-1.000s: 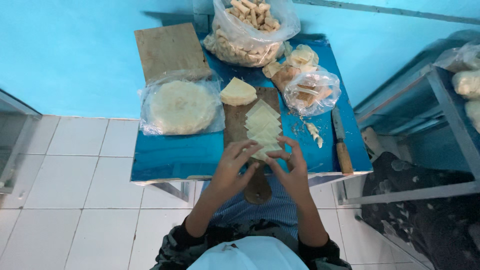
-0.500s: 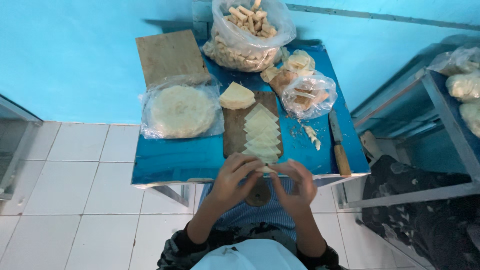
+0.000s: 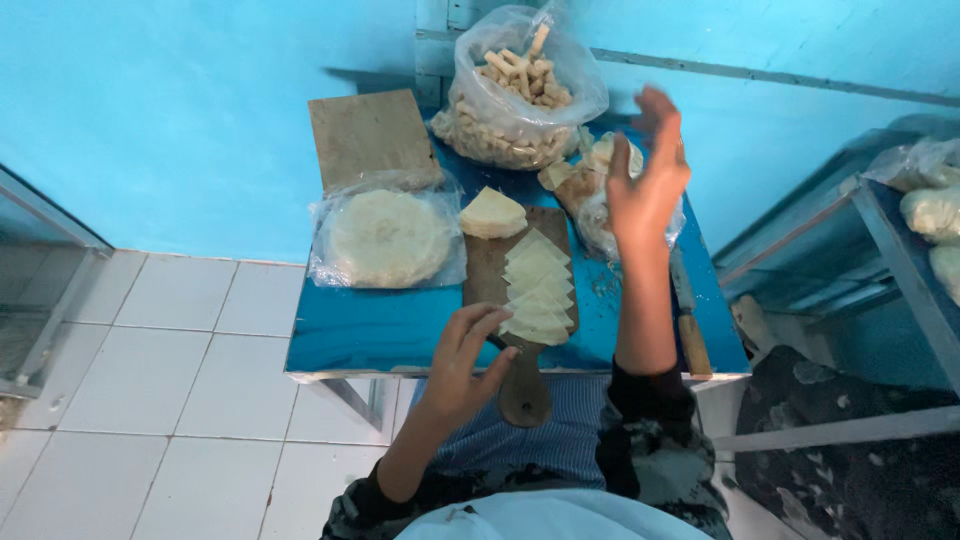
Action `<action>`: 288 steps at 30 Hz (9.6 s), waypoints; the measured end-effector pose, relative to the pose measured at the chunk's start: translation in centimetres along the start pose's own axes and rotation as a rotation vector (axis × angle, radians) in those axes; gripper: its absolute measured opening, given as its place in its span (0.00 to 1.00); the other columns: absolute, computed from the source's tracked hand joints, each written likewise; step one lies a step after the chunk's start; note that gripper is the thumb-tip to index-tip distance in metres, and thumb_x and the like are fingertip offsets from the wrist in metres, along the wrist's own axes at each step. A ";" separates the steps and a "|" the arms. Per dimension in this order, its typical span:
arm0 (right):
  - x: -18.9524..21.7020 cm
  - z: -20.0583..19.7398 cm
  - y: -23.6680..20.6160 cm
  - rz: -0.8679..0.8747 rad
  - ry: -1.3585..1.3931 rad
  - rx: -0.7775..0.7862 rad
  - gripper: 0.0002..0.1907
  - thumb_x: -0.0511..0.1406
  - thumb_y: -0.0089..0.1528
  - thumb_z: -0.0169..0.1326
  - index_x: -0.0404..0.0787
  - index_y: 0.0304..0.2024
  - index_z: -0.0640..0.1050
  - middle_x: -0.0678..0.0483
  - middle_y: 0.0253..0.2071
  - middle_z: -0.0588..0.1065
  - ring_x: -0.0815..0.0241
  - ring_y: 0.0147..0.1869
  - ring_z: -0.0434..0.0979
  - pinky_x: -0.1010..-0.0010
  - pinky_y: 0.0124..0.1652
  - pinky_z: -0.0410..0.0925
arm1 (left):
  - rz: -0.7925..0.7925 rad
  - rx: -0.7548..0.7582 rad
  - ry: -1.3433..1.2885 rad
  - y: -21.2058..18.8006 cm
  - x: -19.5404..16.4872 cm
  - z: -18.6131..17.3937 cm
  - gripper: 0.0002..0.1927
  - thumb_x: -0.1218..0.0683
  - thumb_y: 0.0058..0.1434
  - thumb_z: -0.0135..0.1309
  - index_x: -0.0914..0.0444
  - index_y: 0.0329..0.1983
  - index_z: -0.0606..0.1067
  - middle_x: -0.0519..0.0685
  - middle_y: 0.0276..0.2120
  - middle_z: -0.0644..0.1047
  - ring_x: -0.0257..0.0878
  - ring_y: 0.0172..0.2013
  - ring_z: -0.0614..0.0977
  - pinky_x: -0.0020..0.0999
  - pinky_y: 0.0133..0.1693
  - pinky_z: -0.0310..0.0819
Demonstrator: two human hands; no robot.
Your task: The person tears thin white pastry sheets into smaller pieces and folds or shapes them into diamond forms by hand on a wooden paddle board. They arrange the diamond pieces in an overlapping pattern on the board, taking sheets from a pile and a plastic bag on the blue work table.
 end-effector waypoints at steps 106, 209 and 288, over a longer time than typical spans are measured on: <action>-12.9 -6.1 -19.9 0.720 0.785 -0.151 0.15 0.25 0.66 0.55 0.38 0.52 0.66 0.49 0.35 0.75 0.59 0.35 0.78 0.69 0.37 0.73 | -0.327 0.147 0.288 1.1 6.2 4.6 0.16 0.58 0.59 0.59 0.62 0.49 0.72 0.56 0.29 0.77 0.54 0.35 0.80 0.51 0.37 0.71; 4.6 -3.5 -22.3 0.174 0.131 0.332 0.17 0.25 0.60 0.62 0.38 0.49 0.72 0.45 0.45 0.79 0.50 0.52 0.84 0.66 0.48 0.75 | 0.031 0.294 0.033 1.1 2.1 4.7 0.07 0.63 0.59 0.56 0.67 0.41 0.76 0.55 0.38 0.75 0.55 0.44 0.77 0.48 0.46 0.71; 5.3 -0.5 -19.3 0.004 -0.223 0.486 0.30 0.31 0.59 0.62 0.42 0.64 0.73 0.60 0.45 0.82 0.54 0.59 0.74 0.43 0.65 0.53 | -0.002 0.077 0.508 2.3 3.9 4.1 0.15 0.55 0.62 0.58 0.56 0.52 0.78 0.48 0.49 0.73 0.47 0.50 0.73 0.48 0.49 0.60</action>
Point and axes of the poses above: each hand's wrist, its own y-axis towards the middle knuckle, its own z-axis out of the palm, x = y × z, the point moved 8 cm from there along y, towards the middle knuckle
